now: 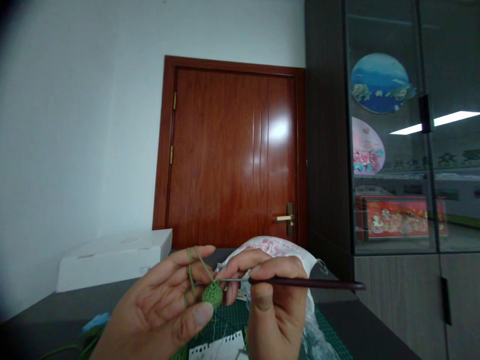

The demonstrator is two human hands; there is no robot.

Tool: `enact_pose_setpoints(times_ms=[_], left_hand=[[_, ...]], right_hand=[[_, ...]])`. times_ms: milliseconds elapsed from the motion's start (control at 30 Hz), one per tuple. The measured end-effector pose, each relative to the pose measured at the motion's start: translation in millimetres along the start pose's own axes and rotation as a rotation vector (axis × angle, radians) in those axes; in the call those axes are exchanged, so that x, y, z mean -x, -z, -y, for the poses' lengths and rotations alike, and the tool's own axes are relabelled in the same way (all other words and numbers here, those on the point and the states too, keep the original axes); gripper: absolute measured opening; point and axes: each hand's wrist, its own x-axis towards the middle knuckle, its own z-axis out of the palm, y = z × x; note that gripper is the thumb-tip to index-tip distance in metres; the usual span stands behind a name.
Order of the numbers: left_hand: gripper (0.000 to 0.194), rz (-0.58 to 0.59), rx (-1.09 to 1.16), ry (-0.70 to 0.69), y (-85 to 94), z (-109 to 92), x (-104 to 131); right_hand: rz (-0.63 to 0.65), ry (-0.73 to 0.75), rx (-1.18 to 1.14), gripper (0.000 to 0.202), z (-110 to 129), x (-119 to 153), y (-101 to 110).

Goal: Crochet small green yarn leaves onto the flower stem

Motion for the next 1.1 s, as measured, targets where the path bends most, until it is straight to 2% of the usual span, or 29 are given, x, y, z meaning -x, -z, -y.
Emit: enact_pose_setpoints(times_ms=[367, 700, 1100], left_hand=[[0.041, 0.126, 0.122, 0.026, 0.9, 3.2, -5.5], [0.042, 0.106, 0.070, 0.047, 0.0, -1.1, -3.2], [0.049, 0.094, 0.056, 0.057, 8.4, 8.1, -6.8]], right_hand=[[0.004, -0.087, -0.097, 0.003, 0.2, 1.1, 2.4], [0.015, -0.124, -0.082, 0.003, 0.2, 1.5, 3.2], [-0.019, -0.136, -0.080, 0.003, -1.3, 2.6, 2.7]])
